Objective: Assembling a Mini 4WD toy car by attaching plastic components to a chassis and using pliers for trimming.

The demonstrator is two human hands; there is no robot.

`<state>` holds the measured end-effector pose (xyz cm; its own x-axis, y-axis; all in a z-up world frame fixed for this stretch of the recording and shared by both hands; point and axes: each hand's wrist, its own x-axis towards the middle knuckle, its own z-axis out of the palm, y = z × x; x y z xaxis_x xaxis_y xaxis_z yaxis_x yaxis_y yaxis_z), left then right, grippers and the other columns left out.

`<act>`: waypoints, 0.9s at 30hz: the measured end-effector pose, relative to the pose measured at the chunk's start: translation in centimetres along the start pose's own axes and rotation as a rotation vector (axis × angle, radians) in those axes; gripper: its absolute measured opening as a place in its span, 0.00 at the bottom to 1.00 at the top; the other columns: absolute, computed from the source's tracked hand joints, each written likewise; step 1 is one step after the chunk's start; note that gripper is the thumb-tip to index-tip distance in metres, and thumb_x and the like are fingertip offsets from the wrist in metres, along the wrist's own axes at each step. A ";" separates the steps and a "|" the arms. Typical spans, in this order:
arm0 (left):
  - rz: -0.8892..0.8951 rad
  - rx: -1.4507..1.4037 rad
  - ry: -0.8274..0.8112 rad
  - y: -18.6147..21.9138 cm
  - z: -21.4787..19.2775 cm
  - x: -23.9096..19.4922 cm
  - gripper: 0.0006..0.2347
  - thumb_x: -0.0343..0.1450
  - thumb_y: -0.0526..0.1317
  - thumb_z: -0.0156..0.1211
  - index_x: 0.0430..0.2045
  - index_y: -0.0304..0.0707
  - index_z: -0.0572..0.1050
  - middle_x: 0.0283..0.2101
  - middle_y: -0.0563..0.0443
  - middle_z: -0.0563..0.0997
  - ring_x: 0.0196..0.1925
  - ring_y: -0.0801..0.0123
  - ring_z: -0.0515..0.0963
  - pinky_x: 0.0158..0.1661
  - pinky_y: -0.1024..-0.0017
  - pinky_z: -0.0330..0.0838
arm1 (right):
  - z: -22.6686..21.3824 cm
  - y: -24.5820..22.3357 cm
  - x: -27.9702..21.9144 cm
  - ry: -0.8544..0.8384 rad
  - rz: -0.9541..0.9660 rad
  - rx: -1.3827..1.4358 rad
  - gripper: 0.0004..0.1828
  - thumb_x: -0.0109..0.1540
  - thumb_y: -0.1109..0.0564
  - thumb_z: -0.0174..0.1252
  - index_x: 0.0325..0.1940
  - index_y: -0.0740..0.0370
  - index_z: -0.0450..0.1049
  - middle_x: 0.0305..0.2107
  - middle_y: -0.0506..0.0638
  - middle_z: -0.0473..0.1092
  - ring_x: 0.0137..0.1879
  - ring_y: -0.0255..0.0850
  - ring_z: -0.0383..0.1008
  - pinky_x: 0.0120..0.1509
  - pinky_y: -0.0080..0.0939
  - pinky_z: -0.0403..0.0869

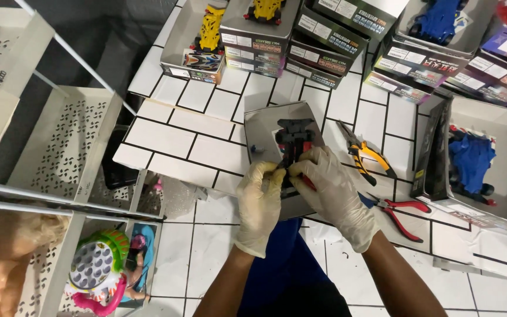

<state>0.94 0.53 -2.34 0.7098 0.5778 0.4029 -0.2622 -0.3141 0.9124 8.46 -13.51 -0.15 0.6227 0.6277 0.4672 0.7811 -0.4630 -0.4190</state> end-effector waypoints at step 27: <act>-0.074 -0.243 0.006 1.9 -1.7 -0.2 0.05 0.70 0.23 0.60 0.35 0.26 0.73 0.34 0.45 0.72 0.38 0.70 0.73 0.37 0.75 0.78 | 1.7 -1.0 0.2 0.108 -0.115 -0.140 0.06 0.58 0.52 0.66 0.36 0.46 0.75 0.34 0.44 0.67 0.45 0.47 0.69 0.48 0.46 0.71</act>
<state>-0.81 1.08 -0.62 0.7293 0.5968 0.3346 -0.3598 -0.0814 0.9295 7.68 -11.86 -0.94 0.5246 0.6143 0.5894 0.8414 -0.4793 -0.2494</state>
